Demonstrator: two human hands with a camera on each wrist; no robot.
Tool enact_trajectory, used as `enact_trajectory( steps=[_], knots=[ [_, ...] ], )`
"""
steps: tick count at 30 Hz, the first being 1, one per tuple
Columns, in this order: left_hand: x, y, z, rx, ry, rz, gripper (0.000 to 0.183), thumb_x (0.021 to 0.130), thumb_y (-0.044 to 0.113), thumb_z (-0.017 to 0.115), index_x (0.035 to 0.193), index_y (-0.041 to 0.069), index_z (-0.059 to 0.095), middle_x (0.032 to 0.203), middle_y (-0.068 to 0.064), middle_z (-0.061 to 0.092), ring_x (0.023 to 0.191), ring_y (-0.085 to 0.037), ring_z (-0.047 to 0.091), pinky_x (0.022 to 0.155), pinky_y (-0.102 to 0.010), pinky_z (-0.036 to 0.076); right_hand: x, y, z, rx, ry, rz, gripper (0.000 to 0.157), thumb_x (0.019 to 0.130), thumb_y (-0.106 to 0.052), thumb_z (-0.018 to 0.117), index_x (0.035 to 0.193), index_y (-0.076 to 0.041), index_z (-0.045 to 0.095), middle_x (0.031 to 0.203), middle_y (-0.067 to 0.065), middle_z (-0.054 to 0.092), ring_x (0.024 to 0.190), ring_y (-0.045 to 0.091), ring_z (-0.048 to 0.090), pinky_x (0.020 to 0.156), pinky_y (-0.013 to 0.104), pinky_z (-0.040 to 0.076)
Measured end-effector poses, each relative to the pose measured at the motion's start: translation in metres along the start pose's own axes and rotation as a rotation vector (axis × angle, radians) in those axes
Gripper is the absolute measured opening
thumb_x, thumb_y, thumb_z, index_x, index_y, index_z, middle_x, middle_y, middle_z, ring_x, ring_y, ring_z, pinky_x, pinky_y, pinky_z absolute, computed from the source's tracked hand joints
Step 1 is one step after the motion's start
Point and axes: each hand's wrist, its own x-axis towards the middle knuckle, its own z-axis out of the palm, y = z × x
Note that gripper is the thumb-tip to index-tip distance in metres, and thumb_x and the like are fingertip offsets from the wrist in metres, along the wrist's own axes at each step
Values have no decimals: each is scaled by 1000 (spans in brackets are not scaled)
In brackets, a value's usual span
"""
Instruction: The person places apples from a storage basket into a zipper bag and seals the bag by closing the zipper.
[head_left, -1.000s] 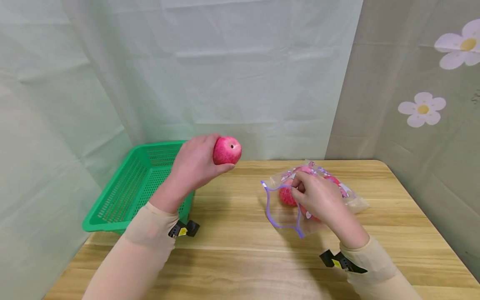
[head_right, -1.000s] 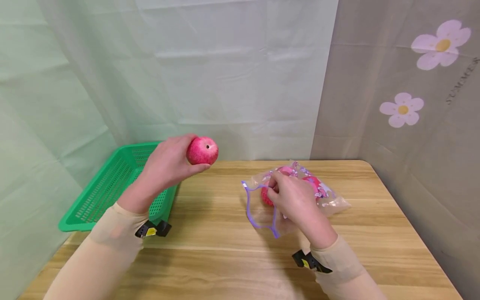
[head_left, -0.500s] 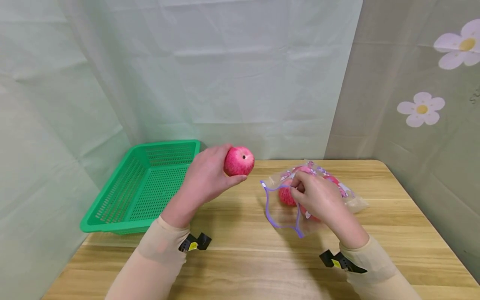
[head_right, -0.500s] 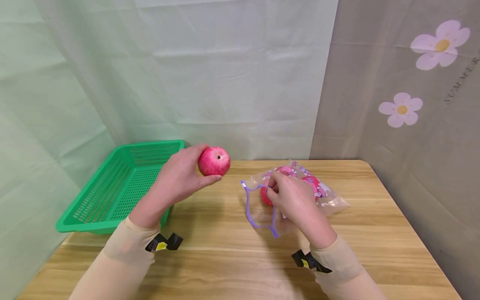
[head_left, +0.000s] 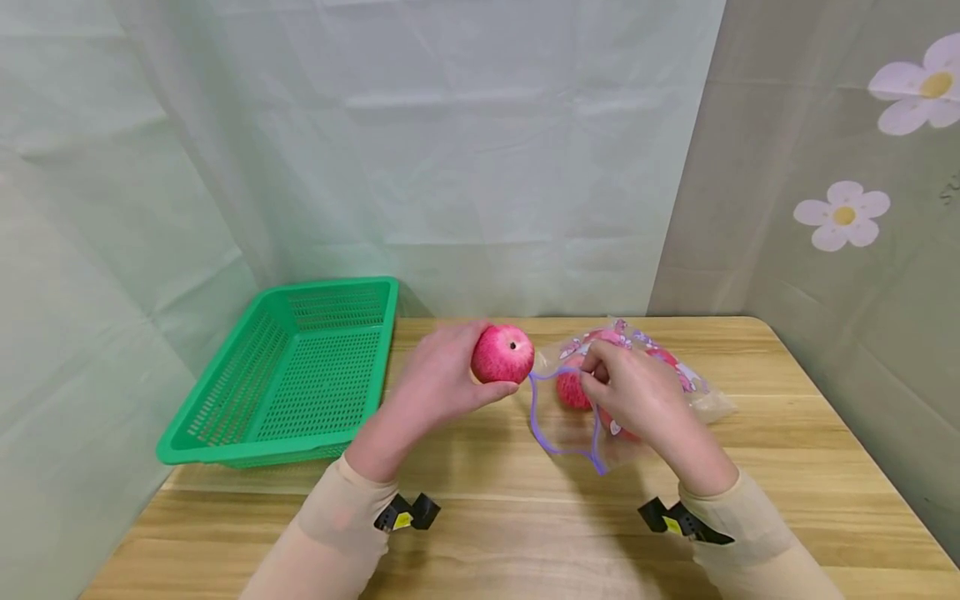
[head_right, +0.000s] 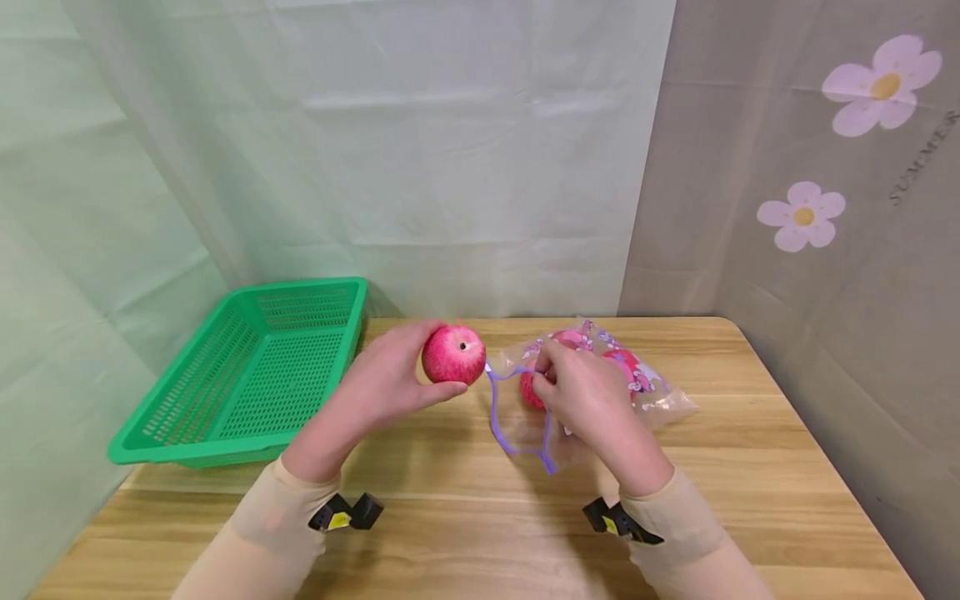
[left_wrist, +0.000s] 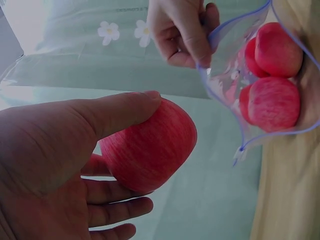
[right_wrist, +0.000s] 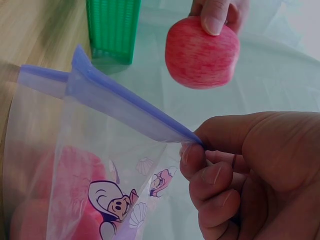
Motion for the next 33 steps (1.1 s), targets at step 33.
enact_trajectory(
  steps=[33],
  knots=[
    [-10,17,46,-8,-160,86,71,83,47,97,136,9,67,114,-1,77,100,-22,72,92,-43,58,-1,-1,-1,-13,-4,-14,8,98,-15,73,94,-17,67,70,-9,61,57,13,52,53,34,39]
  ],
)
